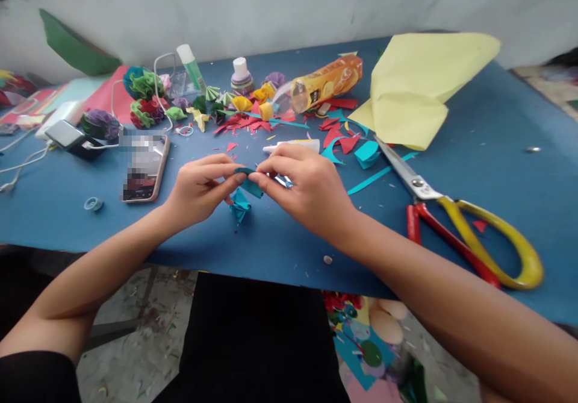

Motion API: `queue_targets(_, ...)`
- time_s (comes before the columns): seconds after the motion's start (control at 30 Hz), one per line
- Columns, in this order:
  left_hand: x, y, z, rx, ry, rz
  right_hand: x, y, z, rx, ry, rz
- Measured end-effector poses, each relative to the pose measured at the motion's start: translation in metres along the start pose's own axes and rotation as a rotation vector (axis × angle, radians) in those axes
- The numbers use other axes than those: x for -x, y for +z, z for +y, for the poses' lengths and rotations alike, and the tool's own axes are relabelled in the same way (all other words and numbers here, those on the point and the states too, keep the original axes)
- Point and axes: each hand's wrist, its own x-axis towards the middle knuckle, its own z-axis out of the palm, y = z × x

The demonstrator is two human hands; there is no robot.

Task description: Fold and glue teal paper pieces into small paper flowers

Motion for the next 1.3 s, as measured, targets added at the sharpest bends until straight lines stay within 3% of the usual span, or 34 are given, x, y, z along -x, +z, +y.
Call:
queue_targets(0.23,-0.003,-0.001,0.003,0.094,-0.156,-0.048,0.000,-0.001,-0.001,-0.026,0.029,0.009)
queue_targets(0.4,-0.006,-0.004,0.005,0.317,-0.378,-0.102,-0.005,-0.005,-0.003,-0.141,0.167,0.025)
queue_targets(0.53,-0.008,-0.008,0.004,0.470,-0.459,-0.176,-0.008,-0.007,-0.003,-0.283,0.260,-0.012)
queue_targets(0.67,-0.007,-0.009,0.002,0.514,-0.444,-0.189,-0.009,-0.007,0.001,-0.326,0.286,-0.051)
queue_targets(0.97,-0.003,-0.004,-0.002,0.393,-0.428,-0.105,-0.009,-0.007,0.003,-0.172,0.104,-0.091)
queue_targets(1.17,-0.005,-0.002,0.003,0.108,-0.251,-0.024,-0.001,-0.003,0.005,0.011,-0.030,-0.077)
queue_targets(1.3,-0.004,-0.001,0.001,0.048,-0.138,0.021,0.001,0.000,0.005,0.047,-0.061,-0.078)
